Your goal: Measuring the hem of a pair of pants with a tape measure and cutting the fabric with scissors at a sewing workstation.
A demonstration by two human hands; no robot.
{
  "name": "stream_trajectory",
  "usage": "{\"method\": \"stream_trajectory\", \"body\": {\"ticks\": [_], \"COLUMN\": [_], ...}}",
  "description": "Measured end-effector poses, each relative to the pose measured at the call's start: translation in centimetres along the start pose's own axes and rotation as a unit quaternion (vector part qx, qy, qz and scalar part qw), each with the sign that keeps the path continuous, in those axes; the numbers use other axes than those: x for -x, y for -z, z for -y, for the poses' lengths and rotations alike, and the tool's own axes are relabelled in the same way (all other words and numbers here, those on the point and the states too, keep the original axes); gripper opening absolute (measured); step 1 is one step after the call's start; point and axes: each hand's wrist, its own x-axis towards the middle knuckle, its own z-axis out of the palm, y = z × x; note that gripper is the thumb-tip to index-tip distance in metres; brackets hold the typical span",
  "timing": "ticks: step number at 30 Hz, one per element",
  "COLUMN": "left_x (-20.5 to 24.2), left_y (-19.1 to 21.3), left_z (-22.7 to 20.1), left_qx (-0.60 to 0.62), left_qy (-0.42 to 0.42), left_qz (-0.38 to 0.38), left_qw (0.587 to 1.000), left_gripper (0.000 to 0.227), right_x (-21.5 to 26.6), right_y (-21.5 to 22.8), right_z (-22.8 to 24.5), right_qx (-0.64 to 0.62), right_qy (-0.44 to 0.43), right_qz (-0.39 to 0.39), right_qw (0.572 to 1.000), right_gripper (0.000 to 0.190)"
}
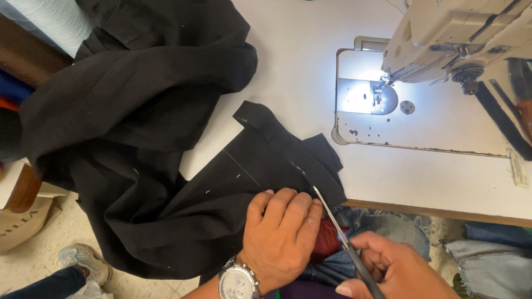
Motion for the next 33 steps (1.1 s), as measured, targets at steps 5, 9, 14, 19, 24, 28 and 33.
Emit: {"method": "stream_trajectory", "body": {"ticks": [5, 9, 14, 19, 24, 28, 33], "left_x": [0.5, 0.6, 0.7, 0.7, 1.1, 1.2, 1.3], "left_y": [-0.3, -0.3, -0.3, 0.0, -0.1, -0.1, -0.1], "left_z": [0.3, 0.5, 0.4, 0.1, 0.4, 0.5, 0.2], "left_qx": [0.016, 0.023, 0.034, 0.041, 0.045, 0.053, 0.063], "left_qy": [0.006, 0.016, 0.018, 0.018, 0.023, 0.033, 0.027], "left_qz": [-0.004, -0.009, -0.017, -0.021, -0.036, -0.031, -0.037], "left_qw": [1.000, 1.000, 0.999, 0.999, 0.998, 0.998, 0.997], "left_gripper": [0.019, 0.020, 0.018, 0.016, 0.015, 0.012, 0.013], "right_x": [-0.8, 0.1, 0.1, -1.0, -0.6, -0.1, -0.7], "right_y": [-0.3, -0.4, -0.6, 0.2, -0.2, -0.6, 0.3], "right_z": [-1.5, -0.7, -0.7, -1.6, -1.8, -1.8, -1.7], "right_qx": [0.002, 0.045, -0.154, 0.017, 0.015, -0.040, -0.046], "right_qy": [0.022, -0.044, -0.046, 0.013, 0.000, -0.030, -0.052], "right_qz": [-0.029, -0.079, -0.034, -0.017, -0.102, -0.102, -0.060], "right_qw": [0.999, 0.995, 0.986, 1.000, 0.995, 0.993, 0.996], "right_gripper": [0.056, 0.048, 0.050, 0.060, 0.046, 0.043, 0.058]}}
